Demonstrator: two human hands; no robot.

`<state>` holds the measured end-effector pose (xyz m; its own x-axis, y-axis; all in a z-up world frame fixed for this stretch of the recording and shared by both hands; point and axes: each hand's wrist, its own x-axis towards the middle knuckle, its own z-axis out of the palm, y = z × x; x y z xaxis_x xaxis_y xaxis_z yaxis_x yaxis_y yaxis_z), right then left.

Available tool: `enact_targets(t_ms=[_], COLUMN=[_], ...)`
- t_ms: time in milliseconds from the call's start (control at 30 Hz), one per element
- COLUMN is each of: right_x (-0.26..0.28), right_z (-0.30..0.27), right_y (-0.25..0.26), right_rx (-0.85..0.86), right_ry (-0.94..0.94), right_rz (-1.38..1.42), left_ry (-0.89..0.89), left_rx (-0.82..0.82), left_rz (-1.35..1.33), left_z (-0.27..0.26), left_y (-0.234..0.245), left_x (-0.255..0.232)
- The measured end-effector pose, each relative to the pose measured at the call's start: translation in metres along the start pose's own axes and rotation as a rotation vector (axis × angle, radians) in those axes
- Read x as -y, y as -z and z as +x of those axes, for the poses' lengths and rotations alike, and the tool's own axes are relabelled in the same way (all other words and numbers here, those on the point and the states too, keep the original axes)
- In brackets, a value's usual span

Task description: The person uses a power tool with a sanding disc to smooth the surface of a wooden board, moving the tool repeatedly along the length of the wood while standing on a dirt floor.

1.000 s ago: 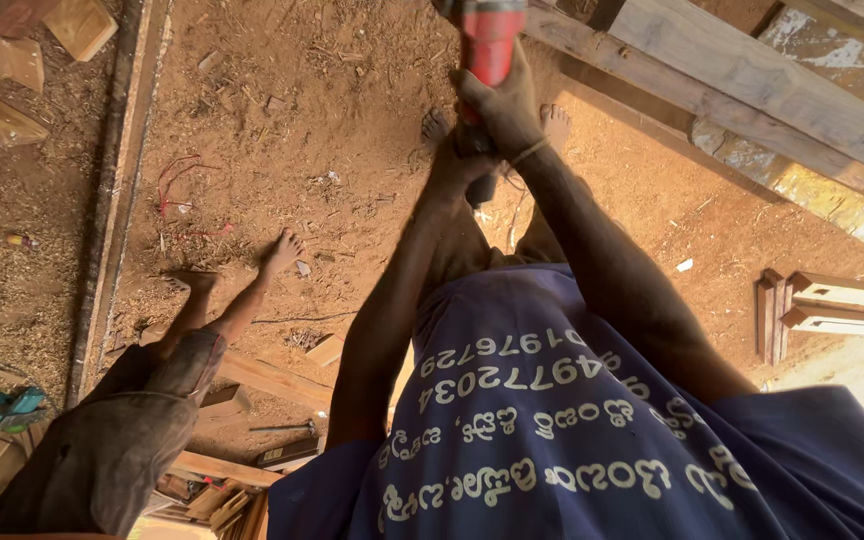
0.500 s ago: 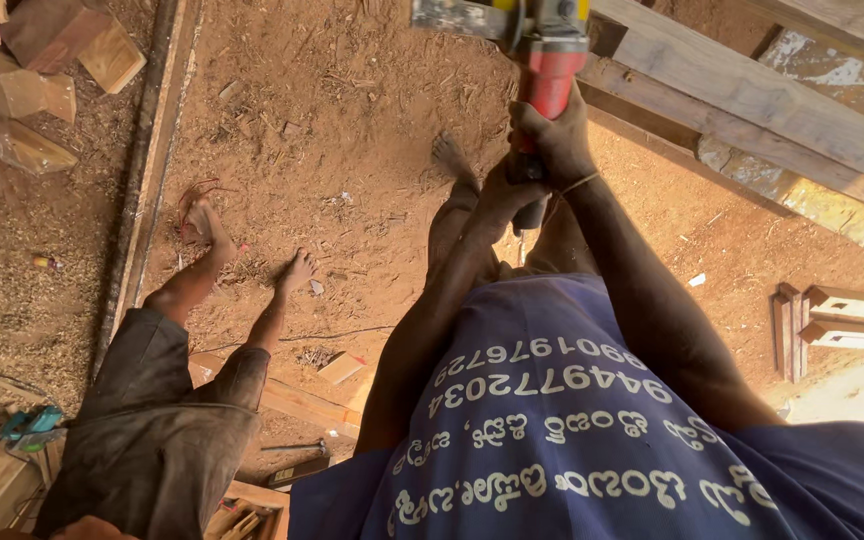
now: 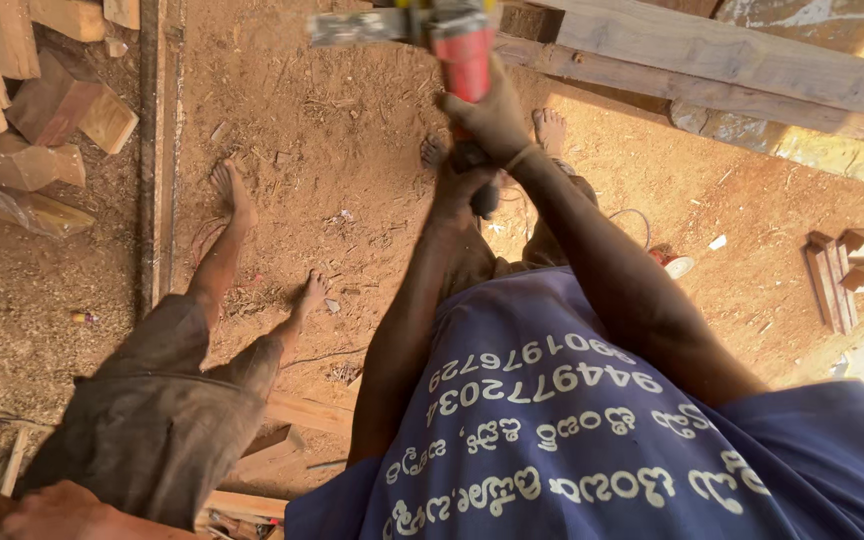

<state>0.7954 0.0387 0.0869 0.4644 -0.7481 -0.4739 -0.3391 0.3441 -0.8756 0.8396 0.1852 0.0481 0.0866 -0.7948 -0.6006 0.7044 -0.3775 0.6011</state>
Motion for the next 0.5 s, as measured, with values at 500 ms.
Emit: enact_targets(t_ms=[500], right_x=[-0.015], right_z=[0.024], right_y=[-0.057], right_rx=[0.007], right_ry=[0.150], right_rz=[-0.090], left_ry=[-0.051], left_rx=[-0.005], left_rz=[-0.117], left_z=[-0.002], left_y=[0.064], left_x=[-0.005])
